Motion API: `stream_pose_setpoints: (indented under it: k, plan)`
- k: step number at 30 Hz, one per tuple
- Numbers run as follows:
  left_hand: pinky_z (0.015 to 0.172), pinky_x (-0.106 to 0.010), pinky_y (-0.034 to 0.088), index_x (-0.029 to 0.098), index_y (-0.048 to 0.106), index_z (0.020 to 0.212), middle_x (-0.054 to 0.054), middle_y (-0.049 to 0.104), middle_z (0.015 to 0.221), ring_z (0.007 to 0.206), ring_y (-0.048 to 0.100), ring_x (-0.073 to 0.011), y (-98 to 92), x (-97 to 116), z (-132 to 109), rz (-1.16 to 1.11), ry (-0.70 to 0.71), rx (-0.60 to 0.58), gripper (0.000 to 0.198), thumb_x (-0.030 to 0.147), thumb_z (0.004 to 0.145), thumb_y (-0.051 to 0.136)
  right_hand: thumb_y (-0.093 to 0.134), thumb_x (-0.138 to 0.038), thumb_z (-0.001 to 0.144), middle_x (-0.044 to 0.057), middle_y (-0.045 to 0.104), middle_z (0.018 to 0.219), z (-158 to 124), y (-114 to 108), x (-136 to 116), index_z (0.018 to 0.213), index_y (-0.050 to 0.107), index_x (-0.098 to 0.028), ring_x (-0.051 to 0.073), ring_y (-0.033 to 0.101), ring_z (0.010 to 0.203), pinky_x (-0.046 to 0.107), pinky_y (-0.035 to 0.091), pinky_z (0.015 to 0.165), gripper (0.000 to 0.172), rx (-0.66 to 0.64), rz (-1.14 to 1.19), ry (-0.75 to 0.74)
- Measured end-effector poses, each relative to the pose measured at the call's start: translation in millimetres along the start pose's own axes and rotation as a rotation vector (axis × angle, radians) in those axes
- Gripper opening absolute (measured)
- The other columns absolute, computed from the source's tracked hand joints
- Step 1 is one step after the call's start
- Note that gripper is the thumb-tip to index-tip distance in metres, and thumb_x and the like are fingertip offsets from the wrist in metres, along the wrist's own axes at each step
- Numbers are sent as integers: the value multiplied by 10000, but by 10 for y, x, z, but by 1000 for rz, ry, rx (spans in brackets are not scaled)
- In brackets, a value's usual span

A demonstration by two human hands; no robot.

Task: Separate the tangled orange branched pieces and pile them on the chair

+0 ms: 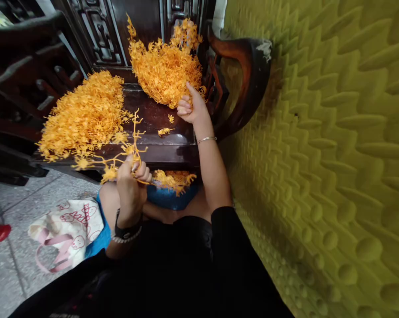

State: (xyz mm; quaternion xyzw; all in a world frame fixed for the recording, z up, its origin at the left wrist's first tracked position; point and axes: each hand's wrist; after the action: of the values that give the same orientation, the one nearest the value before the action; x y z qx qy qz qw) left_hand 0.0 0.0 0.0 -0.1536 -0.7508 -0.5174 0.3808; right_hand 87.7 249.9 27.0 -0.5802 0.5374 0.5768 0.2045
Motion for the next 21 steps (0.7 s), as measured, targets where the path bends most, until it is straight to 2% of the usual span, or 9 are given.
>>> stream_pose_setpoints:
  k: [3, 6, 8, 12, 15, 19, 21]
  plan:
    - [368, -174, 162, 195, 297, 556, 93, 207, 443, 371, 148, -40, -57, 87, 161, -23, 70, 8, 376, 273, 853, 513, 374, -638, 901, -53, 385, 458, -99, 58, 32, 570, 424, -201, 62, 317, 400, 194, 310, 410, 551, -18, -134, 4]
    - [368, -176, 157, 195, 292, 547, 91, 216, 434, 367, 151, -40, -130, 118, 219, 6, 79, 12, 363, 246, 840, 501, 381, -659, 884, -19, 483, 542, -115, 128, 251, 643, 509, -187, 81, 412, 458, 209, 360, 443, 546, -44, -223, -14]
    - [370, -175, 162, 195, 290, 549, 88, 229, 433, 366, 161, -39, -178, 130, 212, 21, 94, 25, 360, 242, 843, 492, 475, -577, 888, -7, 533, 592, -82, 101, 409, 668, 530, -185, 86, 444, 491, 204, 364, 449, 453, -38, -263, -36]
    - [371, -174, 163, 195, 287, 559, 87, 232, 440, 367, 159, -39, -251, 147, 225, 9, 108, 37, 359, 246, 855, 483, 686, -295, 809, -15, 598, 693, -17, -55, 610, 710, 562, -186, 76, 514, 583, 176, 380, 501, 192, 107, -375, -154]
    - [370, -175, 164, 196, 285, 559, 87, 215, 438, 368, 150, -42, -285, 150, 261, 12, 75, -18, 362, 239, 866, 471, 690, -307, 804, 0, 651, 825, 5, -154, 636, 796, 618, -204, 93, 584, 730, 186, 438, 625, 126, 127, -389, -174]
    - [373, -171, 171, 192, 290, 551, 82, 218, 447, 377, 153, -42, -307, 166, 282, 17, 60, -45, 381, 258, 868, 490, 573, -480, 864, 43, 653, 1136, 20, -195, 622, 1004, 647, -241, 141, 608, 987, 269, 461, 866, 287, 113, -396, -163]
    - [374, -170, 170, 190, 289, 541, 79, 216, 449, 381, 154, -43, -314, 184, 287, 20, 61, -26, 391, 255, 869, 492, 489, -502, 901, 73, 635, 1193, -6, -180, 656, 1025, 647, -218, 169, 594, 1065, 311, 445, 934, 348, 145, -468, -224]
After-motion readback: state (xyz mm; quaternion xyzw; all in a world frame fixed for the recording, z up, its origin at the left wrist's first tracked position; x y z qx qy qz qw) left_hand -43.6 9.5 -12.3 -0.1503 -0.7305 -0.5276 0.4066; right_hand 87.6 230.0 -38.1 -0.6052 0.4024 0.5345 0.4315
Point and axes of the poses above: each hand's wrist, its own z-axis towards the middle knuckle, its own y-axis out of the palm, x = y × z
